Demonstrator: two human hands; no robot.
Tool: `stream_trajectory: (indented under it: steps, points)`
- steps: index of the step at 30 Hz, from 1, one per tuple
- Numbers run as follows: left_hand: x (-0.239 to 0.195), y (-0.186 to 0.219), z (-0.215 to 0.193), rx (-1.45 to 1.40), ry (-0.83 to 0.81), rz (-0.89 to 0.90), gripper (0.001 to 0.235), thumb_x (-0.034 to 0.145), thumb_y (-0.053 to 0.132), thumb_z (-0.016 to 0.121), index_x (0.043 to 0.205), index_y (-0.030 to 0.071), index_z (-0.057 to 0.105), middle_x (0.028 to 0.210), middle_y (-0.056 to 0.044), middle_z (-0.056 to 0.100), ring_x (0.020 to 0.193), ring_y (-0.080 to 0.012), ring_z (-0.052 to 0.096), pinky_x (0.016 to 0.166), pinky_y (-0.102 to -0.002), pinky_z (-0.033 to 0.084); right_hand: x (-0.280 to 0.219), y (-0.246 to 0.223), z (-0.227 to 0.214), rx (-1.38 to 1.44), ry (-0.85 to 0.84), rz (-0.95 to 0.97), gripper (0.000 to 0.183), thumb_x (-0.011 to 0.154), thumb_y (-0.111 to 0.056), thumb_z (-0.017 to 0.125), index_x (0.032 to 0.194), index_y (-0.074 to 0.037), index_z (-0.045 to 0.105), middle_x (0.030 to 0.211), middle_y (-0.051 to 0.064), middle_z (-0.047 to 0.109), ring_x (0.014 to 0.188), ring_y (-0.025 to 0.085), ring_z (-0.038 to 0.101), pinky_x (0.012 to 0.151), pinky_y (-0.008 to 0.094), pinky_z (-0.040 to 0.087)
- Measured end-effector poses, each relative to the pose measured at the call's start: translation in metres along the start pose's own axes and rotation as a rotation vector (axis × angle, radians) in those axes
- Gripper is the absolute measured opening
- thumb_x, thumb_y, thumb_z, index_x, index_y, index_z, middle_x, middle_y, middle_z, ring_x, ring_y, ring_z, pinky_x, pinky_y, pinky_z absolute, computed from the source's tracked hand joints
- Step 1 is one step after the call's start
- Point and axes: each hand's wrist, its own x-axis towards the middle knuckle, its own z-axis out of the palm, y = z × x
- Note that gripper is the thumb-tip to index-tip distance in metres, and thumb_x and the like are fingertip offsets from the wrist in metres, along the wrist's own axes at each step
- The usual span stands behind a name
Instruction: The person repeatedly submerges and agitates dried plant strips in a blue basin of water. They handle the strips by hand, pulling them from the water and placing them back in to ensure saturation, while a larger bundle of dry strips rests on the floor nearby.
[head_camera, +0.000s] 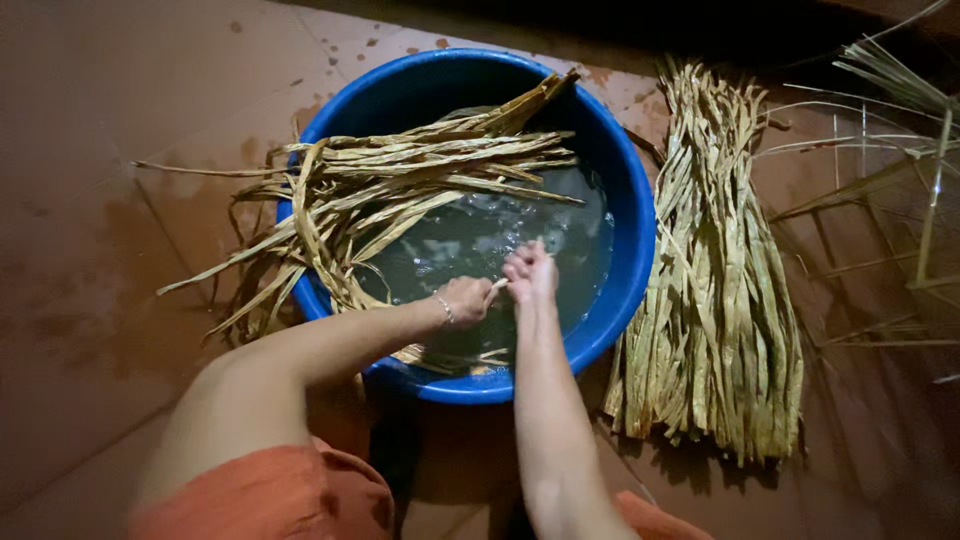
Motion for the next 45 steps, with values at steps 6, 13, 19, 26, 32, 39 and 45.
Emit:
stream_trajectory:
  steps: [6,13,19,26,32,39,45]
  points:
    - [-0.040,-0.011,-0.021,0.117,-0.091,0.068,0.036,0.104,0.040,0.041,0.112,0.013,0.064,0.102,-0.026,0.072,0.098,-0.0482,0.068,0.087,-0.058,0.052,0.010,-0.028,-0.003,-0.041,0.196,-0.118,0.033,0.106,-0.037,0.050,0.078,-0.020,0.045,0.054,-0.005,0.031,0.041,0.010,0.024,0.037,0.028,0.018]
    - [-0.069,-0.049,-0.038,0.464,-0.444,0.076,0.038,0.082,0.034,0.066,0.115,0.018,0.070,0.107,-0.018,0.074,0.103,-0.0385,0.071,0.088,-0.050,0.057,-0.018,-0.078,0.006,-0.207,0.390,-0.311,0.026,0.103,-0.038,0.052,0.084,-0.020,0.054,0.056,-0.003,0.036,0.041,0.011,0.030,0.039,0.029,0.022]
    - [0.022,-0.035,-0.080,0.433,-0.215,0.150,0.048,0.101,0.053,0.058,0.103,0.009,0.076,0.108,-0.020,0.075,0.101,-0.0366,0.071,0.090,-0.048,0.058,0.007,-0.059,-0.011,-0.228,0.335,-0.278,0.027,0.100,-0.026,0.069,0.087,-0.013,0.050,0.065,-0.001,0.047,0.047,0.011,0.039,0.041,0.029,0.028]
    - [0.107,-0.029,-0.096,0.653,0.368,0.249,0.022,0.084,0.023,0.064,0.101,0.016,0.075,0.150,-0.020,0.042,0.139,-0.0376,0.037,0.106,-0.071,0.027,0.023,-0.046,-0.028,-0.164,0.238,-0.216,0.011,0.100,-0.016,0.068,0.101,-0.009,0.061,0.075,0.003,0.058,0.054,0.010,0.046,0.045,0.027,0.034]
    - [0.110,-0.024,-0.083,0.717,0.331,0.332,0.031,0.095,0.019,0.061,0.124,0.009,0.062,0.126,-0.015,0.060,0.127,-0.0320,0.052,0.109,-0.063,0.038,-0.009,-0.044,0.017,-0.209,0.337,-0.179,0.015,0.100,-0.023,0.061,0.110,-0.012,0.062,0.085,0.008,0.067,0.063,0.018,0.061,0.050,0.033,0.049]
    - [0.044,0.000,-0.014,-0.020,0.184,0.237,0.025,0.101,0.016,0.052,0.122,0.008,0.062,0.110,-0.019,0.067,0.101,-0.0386,0.065,0.086,-0.049,0.052,-0.018,-0.043,0.022,-0.167,0.180,-0.264,0.010,0.099,-0.018,0.059,0.106,-0.012,0.062,0.093,0.011,0.070,0.056,0.010,0.053,0.041,0.024,0.037]
    - [0.009,-0.023,-0.010,-0.543,-0.097,-0.121,0.026,0.101,0.023,0.049,0.098,0.006,0.069,0.086,-0.019,0.069,0.081,-0.0321,0.067,0.071,-0.043,0.055,-0.035,-0.037,0.035,-0.246,0.091,-0.259,0.009,0.093,-0.004,0.071,0.099,-0.007,0.065,0.087,0.009,0.069,0.052,0.005,0.047,0.039,0.021,0.031]
